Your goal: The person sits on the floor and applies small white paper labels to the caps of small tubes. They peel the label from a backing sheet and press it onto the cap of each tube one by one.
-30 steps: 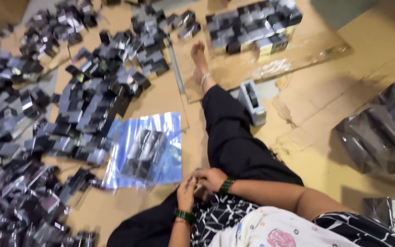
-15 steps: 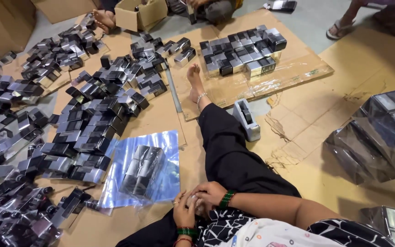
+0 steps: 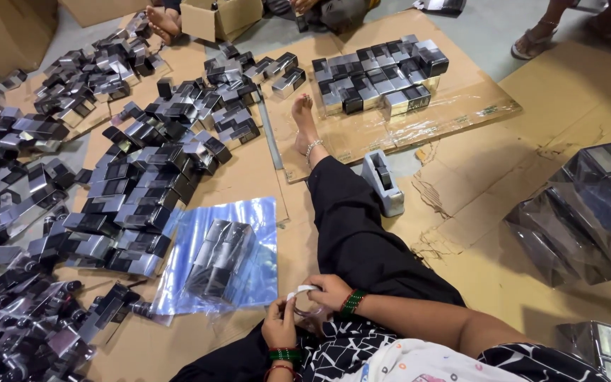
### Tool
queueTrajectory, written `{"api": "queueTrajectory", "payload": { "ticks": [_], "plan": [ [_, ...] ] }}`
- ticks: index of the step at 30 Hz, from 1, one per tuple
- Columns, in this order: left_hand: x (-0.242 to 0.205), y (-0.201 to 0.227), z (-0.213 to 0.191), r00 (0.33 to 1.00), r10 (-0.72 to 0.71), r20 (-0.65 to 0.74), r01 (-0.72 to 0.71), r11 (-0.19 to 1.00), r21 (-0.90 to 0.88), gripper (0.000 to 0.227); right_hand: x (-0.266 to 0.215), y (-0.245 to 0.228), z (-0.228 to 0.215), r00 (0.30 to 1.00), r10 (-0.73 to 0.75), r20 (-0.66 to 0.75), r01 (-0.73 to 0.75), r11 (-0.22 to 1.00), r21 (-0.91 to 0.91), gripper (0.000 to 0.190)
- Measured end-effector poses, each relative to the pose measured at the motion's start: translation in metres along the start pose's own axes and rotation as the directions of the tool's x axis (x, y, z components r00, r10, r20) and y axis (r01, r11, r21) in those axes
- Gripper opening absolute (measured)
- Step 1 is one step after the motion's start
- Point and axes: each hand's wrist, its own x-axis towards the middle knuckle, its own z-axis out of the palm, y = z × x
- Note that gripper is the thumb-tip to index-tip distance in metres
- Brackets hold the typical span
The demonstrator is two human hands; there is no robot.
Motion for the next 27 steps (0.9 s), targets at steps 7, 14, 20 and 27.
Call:
{"api": "queueTrajectory", "payload": {
  "ticks": [7, 14, 20, 27],
  "plan": [
    [0.008, -0.028, 0.008, 0.976, -0.138, 0.166, 0.179, 0.946, -0.27, 0.017, 0.004, 0.011, 0.003, 1.0, -0.021, 0.02, 0.017, 0.988, 0.154, 0.03],
    [0.007, -0.037, 0.009, 0.947, -0.071, 0.312, 0.187, 0.914, -0.359, 0.017, 0.007, 0.014, 0.002, 0.999, -0.034, -0.027, 0.032, 0.998, -0.044, 0.033],
    [0.006, -0.029, 0.006, 0.963, -0.095, 0.252, 0.156, 0.959, -0.236, 0.024, 0.0, -0.008, 0.001, 1.0, 0.019, -0.002, -0.019, 0.993, -0.115, 0.035],
    [0.006, -0.013, 0.002, 0.957, -0.182, 0.226, 0.211, 0.971, -0.11, 0.025, -0.013, -0.029, 0.0, 0.986, -0.157, -0.057, 0.136, 0.951, -0.278, 0.033]
  ]
}}
